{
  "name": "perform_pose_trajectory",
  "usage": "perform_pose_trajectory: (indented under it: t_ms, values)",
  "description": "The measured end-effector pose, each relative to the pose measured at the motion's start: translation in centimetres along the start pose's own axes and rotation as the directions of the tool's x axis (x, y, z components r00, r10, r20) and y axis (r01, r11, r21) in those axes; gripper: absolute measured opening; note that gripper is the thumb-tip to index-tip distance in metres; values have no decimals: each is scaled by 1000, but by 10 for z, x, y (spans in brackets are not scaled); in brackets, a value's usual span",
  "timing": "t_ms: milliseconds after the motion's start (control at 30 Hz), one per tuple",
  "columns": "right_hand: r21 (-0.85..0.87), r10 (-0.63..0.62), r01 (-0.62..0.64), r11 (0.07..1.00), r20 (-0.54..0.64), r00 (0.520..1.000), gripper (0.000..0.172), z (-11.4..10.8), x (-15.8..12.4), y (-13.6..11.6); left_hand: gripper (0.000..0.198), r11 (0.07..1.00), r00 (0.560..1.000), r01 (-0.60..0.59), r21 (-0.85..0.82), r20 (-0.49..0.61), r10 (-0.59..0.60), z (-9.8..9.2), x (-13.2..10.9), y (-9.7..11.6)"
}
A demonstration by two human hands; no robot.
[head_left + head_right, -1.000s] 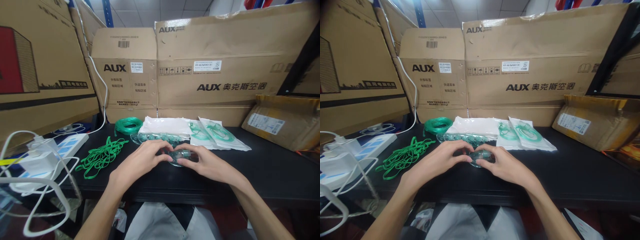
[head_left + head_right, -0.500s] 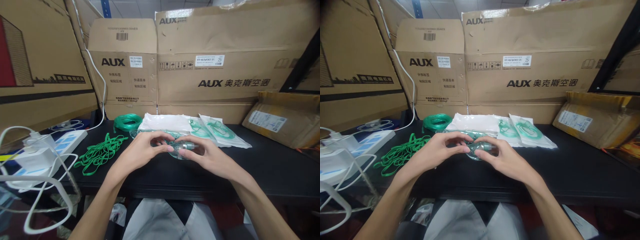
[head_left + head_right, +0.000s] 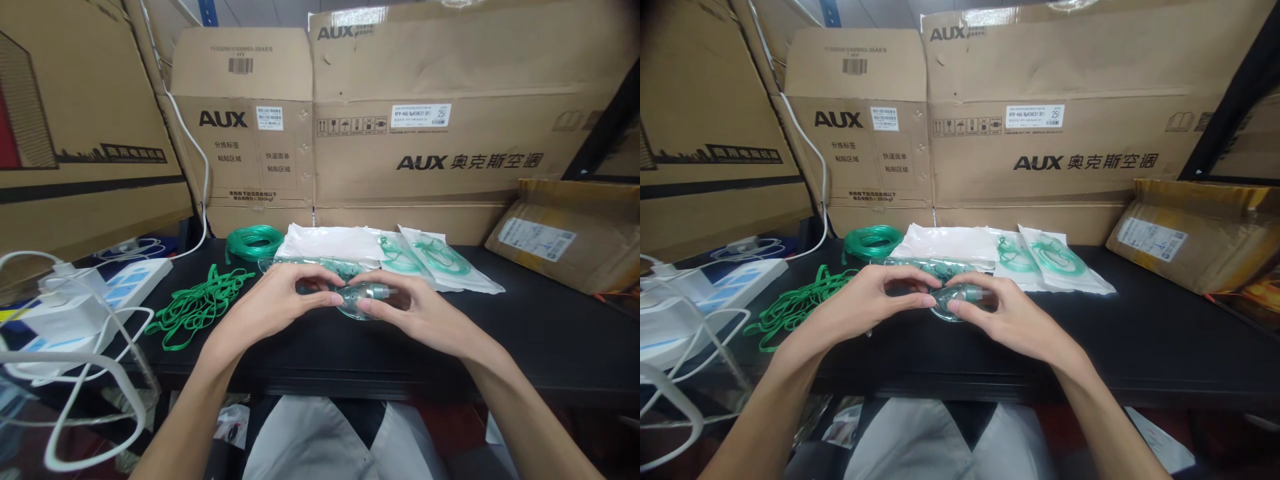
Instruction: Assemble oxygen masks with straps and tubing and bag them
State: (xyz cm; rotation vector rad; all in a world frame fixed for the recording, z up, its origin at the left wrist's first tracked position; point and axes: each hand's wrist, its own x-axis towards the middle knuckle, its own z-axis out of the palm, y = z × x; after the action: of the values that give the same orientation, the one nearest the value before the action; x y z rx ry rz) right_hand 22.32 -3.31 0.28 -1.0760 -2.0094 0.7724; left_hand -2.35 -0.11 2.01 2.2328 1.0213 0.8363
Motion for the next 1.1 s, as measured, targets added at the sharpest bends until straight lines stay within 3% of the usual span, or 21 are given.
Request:
perform_pose_trajectory:
  t_ms: [300,400,567,733,833,933,1033,1100]
  values:
    - [-44,-19,19,999,-5,1000,35,1,-2,-4,30,992,997,44,-117,76,-35,0,1,1]
    - [-40,-50,48,998,-27,998,34,2,-3,-6,37,985,997,72,-160,28,-68,2,3,0]
    - [-131,-150,123,984,-226,962,29,9,-2,-5,41,985,970,99,-143,-206,-127,13,5,-1]
    - [-176,-232,181,968,-336,913,35,22,0,-5,42,978,988,30,-204,-140,-60,20,5,5]
    - [5,-196,213,977,-370,908,34,25,0,-7,38,953,987,-89,-291,-157,45,20,5,12]
    - [303,-17,139,943,-373,928,33,23,1,-8,35,941,976,-179,-289,-171,133,19,5,16]
    - [490,120,47,870,-303,945,34,19,1,-6,32,948,965,-212,-236,-203,166,24,5,15]
    - [579,125,27,815,-221,967,31,18,2,-7,31,955,952,-217,-201,-262,161,28,5,14]
